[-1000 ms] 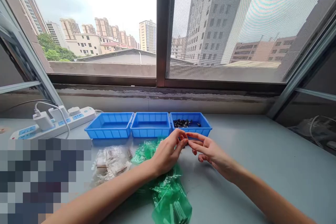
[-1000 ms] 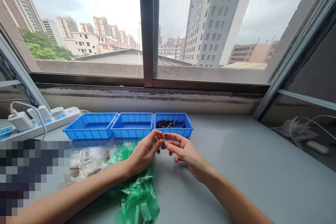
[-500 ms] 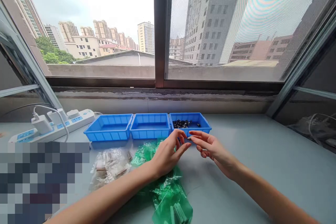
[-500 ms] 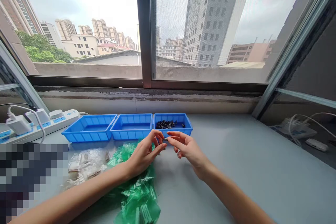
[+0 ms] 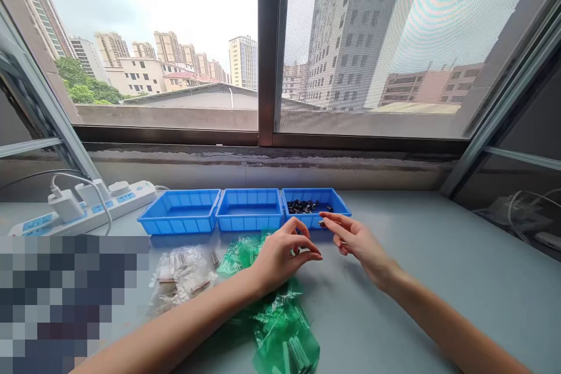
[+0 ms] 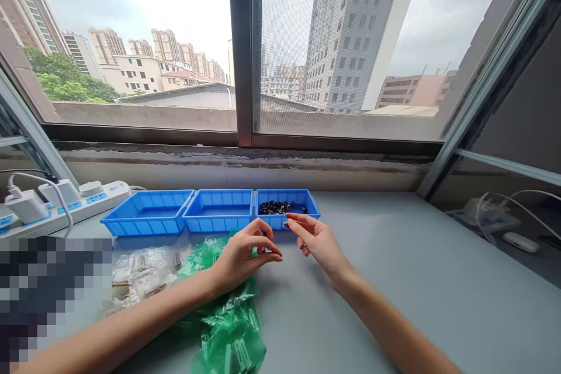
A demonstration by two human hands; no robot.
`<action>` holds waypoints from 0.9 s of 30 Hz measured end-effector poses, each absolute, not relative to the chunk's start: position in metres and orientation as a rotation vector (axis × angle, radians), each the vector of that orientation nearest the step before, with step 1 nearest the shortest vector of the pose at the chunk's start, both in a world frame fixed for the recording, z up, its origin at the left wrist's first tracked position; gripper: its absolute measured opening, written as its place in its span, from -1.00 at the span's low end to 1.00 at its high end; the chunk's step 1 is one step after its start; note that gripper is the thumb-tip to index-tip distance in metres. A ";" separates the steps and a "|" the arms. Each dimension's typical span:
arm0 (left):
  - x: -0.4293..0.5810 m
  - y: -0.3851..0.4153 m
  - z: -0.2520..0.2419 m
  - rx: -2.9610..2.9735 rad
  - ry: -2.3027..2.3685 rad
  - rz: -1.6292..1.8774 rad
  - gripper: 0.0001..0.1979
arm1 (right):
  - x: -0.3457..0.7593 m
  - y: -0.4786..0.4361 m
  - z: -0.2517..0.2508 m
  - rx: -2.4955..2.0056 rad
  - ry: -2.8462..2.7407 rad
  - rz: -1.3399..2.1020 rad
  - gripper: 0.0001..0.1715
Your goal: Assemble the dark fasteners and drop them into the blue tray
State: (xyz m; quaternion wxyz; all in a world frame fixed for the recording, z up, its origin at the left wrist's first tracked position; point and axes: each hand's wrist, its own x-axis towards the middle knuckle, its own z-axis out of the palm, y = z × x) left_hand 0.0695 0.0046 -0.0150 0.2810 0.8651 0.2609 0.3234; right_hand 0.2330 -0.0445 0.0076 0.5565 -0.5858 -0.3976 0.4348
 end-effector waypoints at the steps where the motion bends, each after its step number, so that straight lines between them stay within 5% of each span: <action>1: 0.069 0.005 -0.016 2.318 0.687 0.874 -0.93 | 0.233 -0.044 0.007 -1.388 -0.947 1.006 -0.41; 19: 0.066 0.004 -0.017 2.237 0.658 0.886 -0.68 | 0.244 -0.035 -0.012 -1.463 -1.227 0.695 -0.53; 27: 0.065 0.001 -0.011 2.260 0.705 0.861 -0.29 | 0.240 -0.035 -0.008 -1.489 -1.224 0.696 -0.58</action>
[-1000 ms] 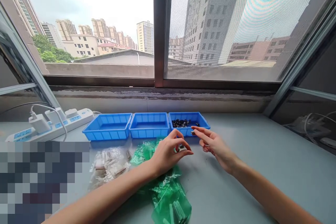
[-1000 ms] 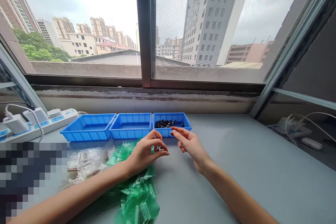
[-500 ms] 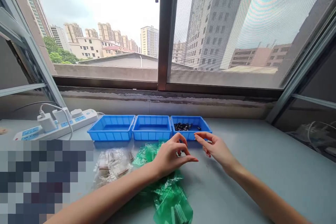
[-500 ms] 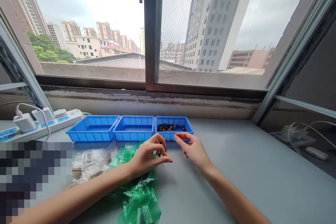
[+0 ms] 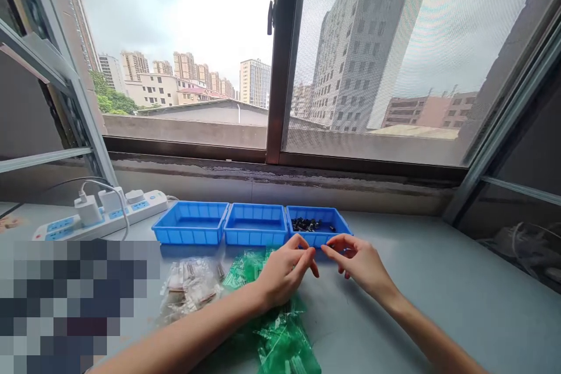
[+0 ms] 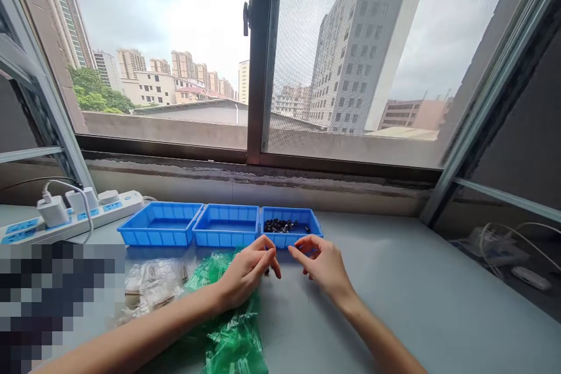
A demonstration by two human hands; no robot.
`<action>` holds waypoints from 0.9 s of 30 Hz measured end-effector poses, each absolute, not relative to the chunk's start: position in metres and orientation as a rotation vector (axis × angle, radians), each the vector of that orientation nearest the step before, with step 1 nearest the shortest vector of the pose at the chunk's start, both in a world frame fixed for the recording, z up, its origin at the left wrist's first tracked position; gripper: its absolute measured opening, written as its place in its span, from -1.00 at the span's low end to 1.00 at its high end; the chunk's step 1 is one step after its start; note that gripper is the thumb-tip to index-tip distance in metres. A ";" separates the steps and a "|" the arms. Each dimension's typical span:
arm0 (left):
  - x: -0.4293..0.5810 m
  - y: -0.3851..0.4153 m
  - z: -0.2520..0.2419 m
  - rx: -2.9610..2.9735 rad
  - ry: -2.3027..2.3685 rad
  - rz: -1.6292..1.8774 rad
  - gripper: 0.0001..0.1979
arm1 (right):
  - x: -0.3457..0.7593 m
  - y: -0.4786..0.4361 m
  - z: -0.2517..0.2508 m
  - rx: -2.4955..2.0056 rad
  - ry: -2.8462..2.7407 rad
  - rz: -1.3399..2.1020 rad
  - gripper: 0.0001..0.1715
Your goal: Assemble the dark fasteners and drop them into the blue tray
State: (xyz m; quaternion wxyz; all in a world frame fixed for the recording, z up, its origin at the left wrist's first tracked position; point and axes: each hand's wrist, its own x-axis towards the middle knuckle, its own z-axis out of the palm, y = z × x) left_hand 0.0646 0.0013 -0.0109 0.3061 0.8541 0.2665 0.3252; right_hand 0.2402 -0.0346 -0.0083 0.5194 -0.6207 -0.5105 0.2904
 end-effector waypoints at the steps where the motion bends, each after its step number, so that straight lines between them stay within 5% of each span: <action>1: 0.065 0.001 -0.011 2.259 0.709 0.861 -0.28 | 0.240 -0.034 -0.009 -1.481 -1.217 0.703 -0.59; 27: 0.066 0.001 -0.007 2.239 0.710 0.831 -0.30 | 0.257 -0.032 0.000 -1.262 -1.354 0.866 -0.31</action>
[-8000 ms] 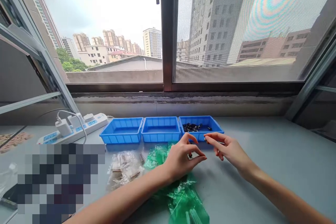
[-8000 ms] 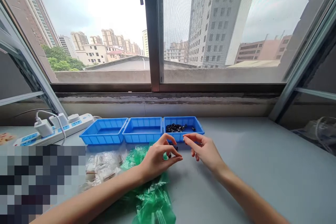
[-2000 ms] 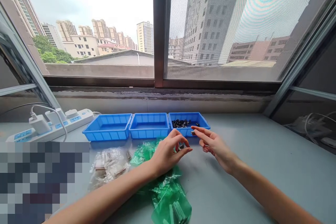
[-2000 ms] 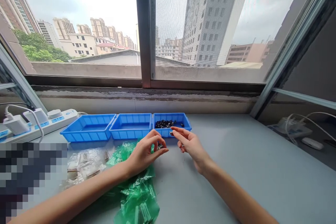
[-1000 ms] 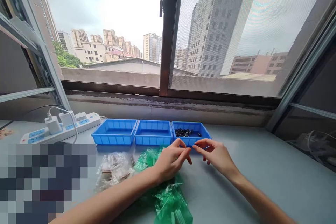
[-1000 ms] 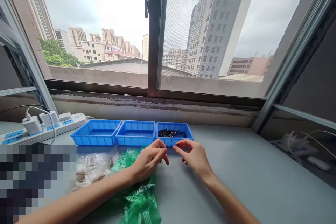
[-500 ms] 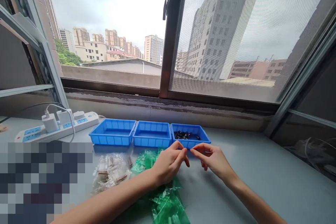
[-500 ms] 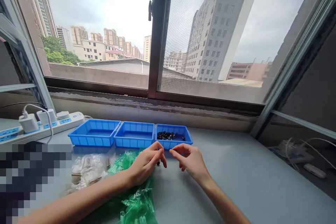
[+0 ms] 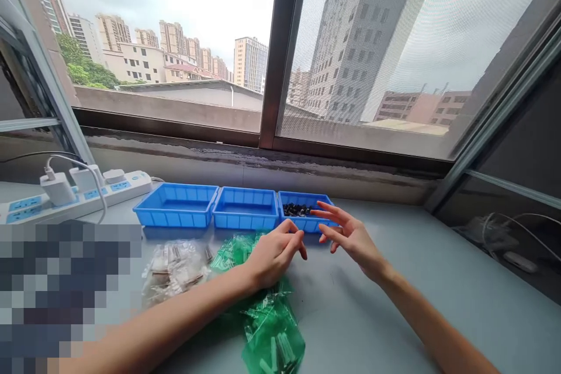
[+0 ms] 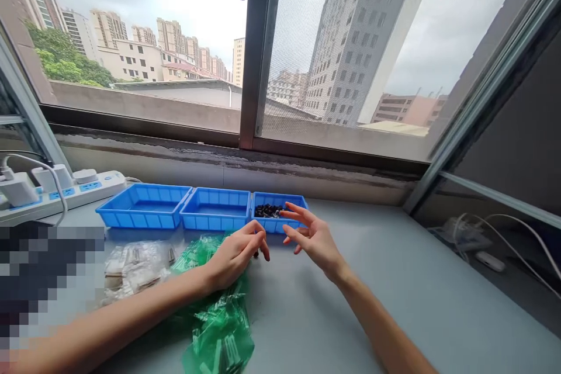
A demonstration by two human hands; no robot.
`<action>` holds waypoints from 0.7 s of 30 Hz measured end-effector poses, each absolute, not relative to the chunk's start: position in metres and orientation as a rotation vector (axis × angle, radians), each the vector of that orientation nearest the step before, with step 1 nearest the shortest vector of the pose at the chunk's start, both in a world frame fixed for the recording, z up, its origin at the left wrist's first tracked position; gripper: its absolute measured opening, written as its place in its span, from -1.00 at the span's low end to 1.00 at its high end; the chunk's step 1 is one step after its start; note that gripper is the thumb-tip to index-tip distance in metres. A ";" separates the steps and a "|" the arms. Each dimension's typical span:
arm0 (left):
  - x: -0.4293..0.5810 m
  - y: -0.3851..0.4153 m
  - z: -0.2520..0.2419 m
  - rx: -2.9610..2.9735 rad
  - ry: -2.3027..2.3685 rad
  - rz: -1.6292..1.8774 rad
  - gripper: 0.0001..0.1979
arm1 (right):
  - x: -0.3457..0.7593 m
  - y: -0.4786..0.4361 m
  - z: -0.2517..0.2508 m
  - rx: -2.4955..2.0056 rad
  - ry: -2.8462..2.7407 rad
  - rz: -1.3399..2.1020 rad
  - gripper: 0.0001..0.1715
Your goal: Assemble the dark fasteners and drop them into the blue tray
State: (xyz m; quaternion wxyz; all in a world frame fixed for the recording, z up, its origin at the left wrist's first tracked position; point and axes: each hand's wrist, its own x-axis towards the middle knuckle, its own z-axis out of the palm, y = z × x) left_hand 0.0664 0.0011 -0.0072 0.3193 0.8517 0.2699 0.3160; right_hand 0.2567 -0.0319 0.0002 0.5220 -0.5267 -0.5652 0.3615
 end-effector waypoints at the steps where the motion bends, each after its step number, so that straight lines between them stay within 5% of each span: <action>1: 0.066 0.001 -0.007 2.235 0.696 0.844 -0.31 | 0.254 -0.033 -0.001 -1.293 -1.404 0.831 -0.40; 6: 0.065 -0.001 -0.007 2.184 0.693 1.092 -0.46 | 0.242 -0.036 -0.015 -1.293 -1.800 0.487 -0.75; 21: 0.067 -0.001 -0.003 2.193 0.735 1.022 -0.62 | 0.239 -0.045 -0.021 -1.223 -2.296 0.194 -0.69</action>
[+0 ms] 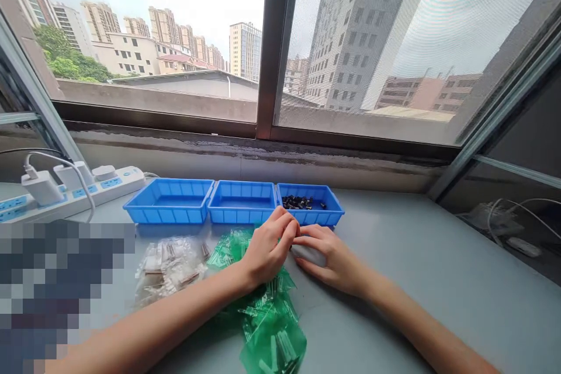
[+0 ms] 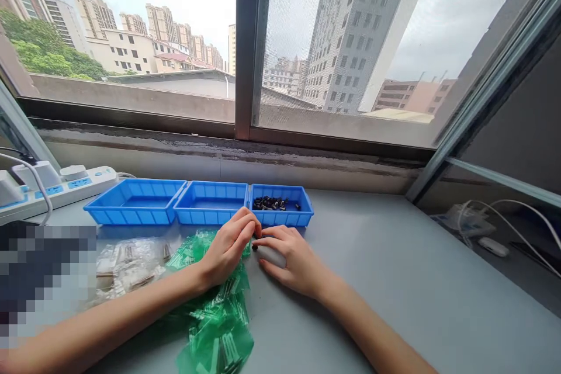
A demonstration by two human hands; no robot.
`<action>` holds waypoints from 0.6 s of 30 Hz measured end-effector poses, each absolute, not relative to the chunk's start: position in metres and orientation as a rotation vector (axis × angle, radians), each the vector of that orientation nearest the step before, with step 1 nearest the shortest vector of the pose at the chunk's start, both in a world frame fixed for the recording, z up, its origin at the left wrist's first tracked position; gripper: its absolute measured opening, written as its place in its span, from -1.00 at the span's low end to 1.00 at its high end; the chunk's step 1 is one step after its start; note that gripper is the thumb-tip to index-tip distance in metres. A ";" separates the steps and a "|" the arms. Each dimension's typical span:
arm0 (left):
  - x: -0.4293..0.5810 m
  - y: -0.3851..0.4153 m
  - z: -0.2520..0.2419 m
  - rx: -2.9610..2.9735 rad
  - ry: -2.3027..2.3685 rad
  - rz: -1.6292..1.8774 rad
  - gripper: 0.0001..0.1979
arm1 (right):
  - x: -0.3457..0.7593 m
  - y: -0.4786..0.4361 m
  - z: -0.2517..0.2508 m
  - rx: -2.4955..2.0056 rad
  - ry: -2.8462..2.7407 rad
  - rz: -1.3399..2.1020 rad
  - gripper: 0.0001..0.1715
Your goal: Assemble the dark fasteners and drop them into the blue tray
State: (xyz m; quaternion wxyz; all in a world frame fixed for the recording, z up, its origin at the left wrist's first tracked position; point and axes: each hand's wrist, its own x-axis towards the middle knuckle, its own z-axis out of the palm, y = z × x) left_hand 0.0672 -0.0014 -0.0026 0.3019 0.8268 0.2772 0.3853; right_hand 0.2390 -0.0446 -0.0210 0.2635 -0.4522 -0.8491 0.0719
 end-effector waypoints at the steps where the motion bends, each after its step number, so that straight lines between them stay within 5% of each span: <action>1: 0.067 -0.001 -0.003 2.192 0.737 1.014 -0.62 | 0.239 -0.044 -0.021 -1.222 -2.292 0.195 -0.71; 18: 0.067 -0.002 0.000 2.251 0.755 0.899 -0.71 | 0.239 -0.043 -0.020 -1.402 -2.153 0.139 -0.81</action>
